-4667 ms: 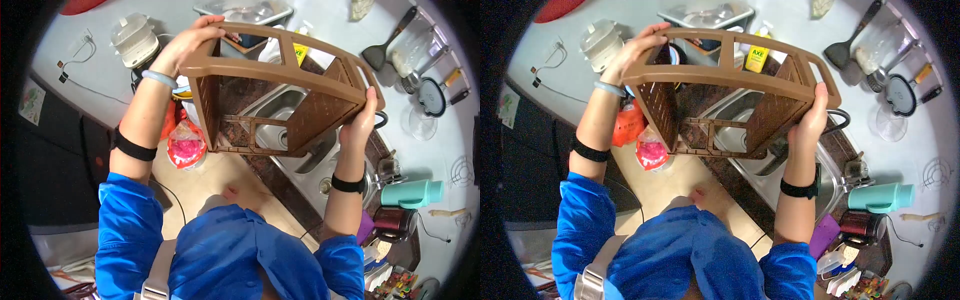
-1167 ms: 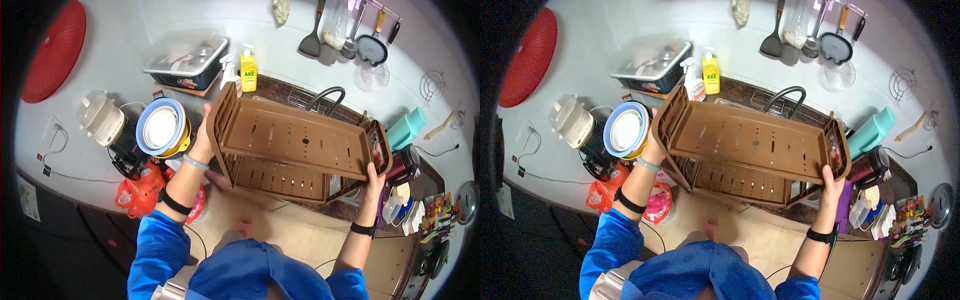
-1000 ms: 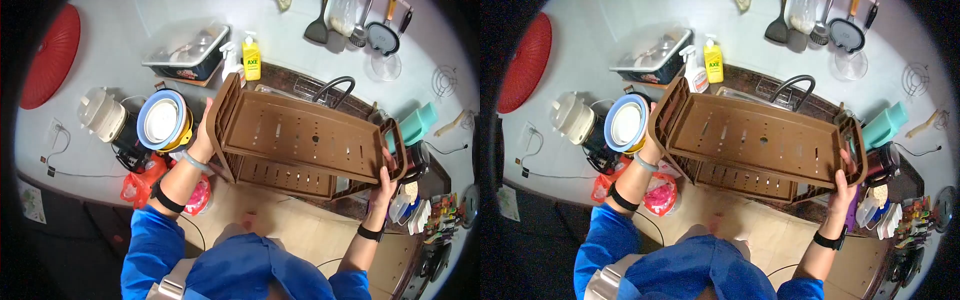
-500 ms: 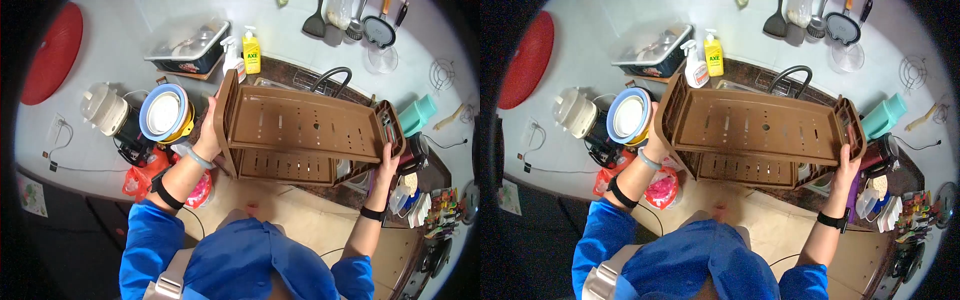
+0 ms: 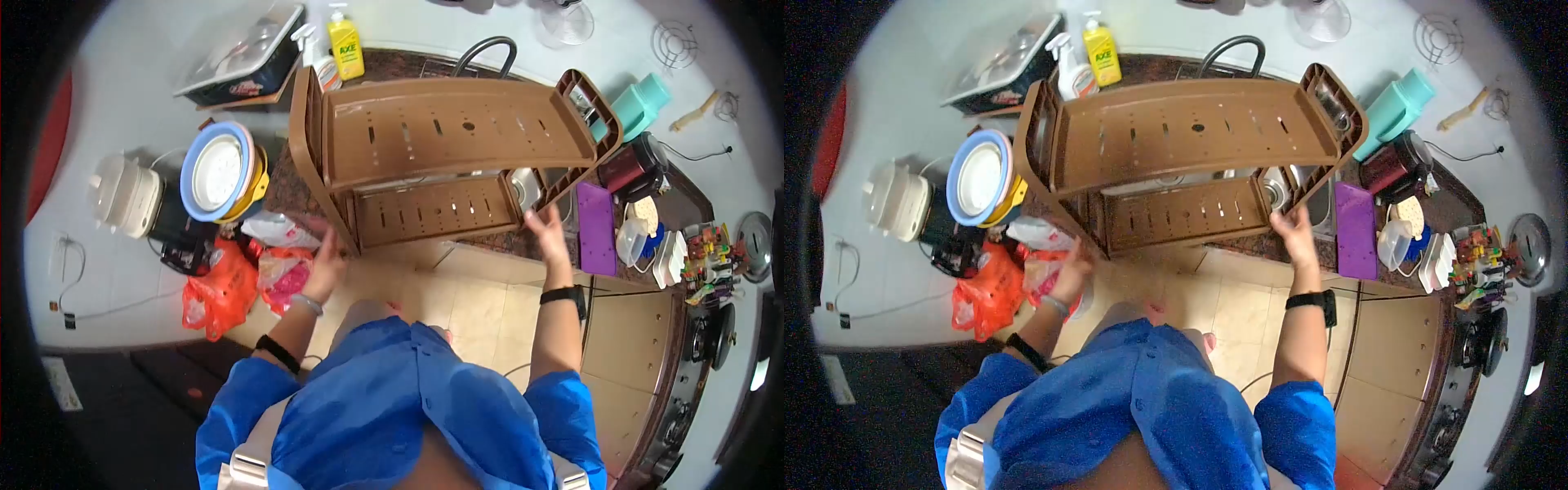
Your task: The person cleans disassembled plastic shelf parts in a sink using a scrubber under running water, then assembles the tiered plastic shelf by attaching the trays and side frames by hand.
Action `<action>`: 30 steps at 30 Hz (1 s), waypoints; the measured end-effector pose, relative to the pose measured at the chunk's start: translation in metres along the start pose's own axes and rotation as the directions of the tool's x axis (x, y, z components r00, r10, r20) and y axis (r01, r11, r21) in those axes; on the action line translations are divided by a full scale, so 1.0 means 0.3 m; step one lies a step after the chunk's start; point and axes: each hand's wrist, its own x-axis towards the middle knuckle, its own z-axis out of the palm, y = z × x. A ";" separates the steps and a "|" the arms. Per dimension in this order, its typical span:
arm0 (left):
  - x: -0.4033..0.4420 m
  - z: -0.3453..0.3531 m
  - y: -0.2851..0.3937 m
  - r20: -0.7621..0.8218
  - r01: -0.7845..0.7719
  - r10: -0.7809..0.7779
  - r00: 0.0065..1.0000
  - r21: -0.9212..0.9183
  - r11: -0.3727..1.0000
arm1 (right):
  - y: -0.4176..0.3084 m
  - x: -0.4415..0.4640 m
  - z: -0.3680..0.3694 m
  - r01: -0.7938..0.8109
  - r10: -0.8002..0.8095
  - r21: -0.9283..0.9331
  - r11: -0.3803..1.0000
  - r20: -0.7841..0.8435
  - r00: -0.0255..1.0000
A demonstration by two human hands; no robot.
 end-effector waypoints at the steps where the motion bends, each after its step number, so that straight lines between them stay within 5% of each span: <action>1: 0.008 -0.010 -0.049 0.100 0.039 -0.044 0.994 0.048 0.998 | 0.108 0.024 -0.009 -0.030 0.030 0.004 1.000 0.084 0.996; 3: 0.019 0.057 0.017 0.163 -0.010 -0.005 0.987 0.093 0.996 | 0.148 0.001 0.031 -0.019 0.021 0.135 0.991 -0.008 1.000; 6: 0.106 0.076 0.005 0.224 -0.144 0.111 0.968 0.137 0.980 | 0.194 0.000 0.029 -0.136 0.137 0.019 0.991 -0.057 0.989; 8: 0.172 0.053 -0.029 0.206 -0.213 0.181 0.962 0.145 0.966 | 0.203 0.002 0.062 -0.221 0.148 -0.277 0.935 -0.261 0.954; 9: 0.186 0.032 -0.043 0.213 -0.222 0.168 0.962 0.261 0.939 | 0.238 0.001 0.067 -0.065 0.051 -0.087 0.994 -0.156 0.986; 11: 0.178 -0.009 -0.041 0.194 -0.204 0.135 0.972 0.398 0.894 | 0.275 0.012 0.066 -0.025 0.019 -0.041 0.999 -0.153 0.988; 14: 0.163 0.053 0.029 0.139 -0.145 0.107 0.984 0.304 0.941 | 0.238 -0.022 0.095 -0.063 0.011 -0.265 0.962 -0.193 0.981; 16: 0.160 0.099 0.074 -0.120 0.007 0.012 0.993 0.162 0.987 | 0.227 -0.051 0.145 -0.040 -0.020 -0.279 0.959 -0.206 0.978; 18: 0.186 0.091 0.071 -0.171 -0.024 0.061 0.983 0.212 0.977 | 0.258 -0.063 0.142 -0.033 -0.093 -0.406 0.913 -0.289 0.953; 19: 0.202 0.083 0.056 -0.229 -0.050 0.110 0.967 0.254 0.966 | 0.318 -0.049 0.157 0.055 -0.154 -0.311 0.949 -0.305 0.940; 21: 0.212 0.066 0.008 -0.320 0.133 -0.097 0.942 0.093 0.987 | 0.327 -0.060 0.185 0.011 -0.100 -0.216 0.976 -0.404 0.909; 23: 0.239 0.091 -0.006 -0.367 -0.208 0.280 0.887 0.222 0.952 | 0.324 -0.050 0.213 0.009 -0.157 -0.279 0.960 -0.511 0.845; 24: 0.193 0.149 0.113 -0.462 -0.036 0.216 0.860 0.368 0.929 | 0.245 -0.067 0.226 -0.118 -0.075 -0.347 0.931 -0.495 0.866; 28: 0.250 0.140 0.027 -0.643 0.132 0.236 0.728 0.469 0.873 | 0.230 -0.071 0.238 -0.217 -0.126 -0.539 0.814 -0.527 0.840; 30: 0.264 0.135 0.045 -0.628 0.074 0.253 0.736 0.445 0.892 | 0.217 -0.066 0.244 -0.260 -0.147 -0.581 0.771 -0.560 0.816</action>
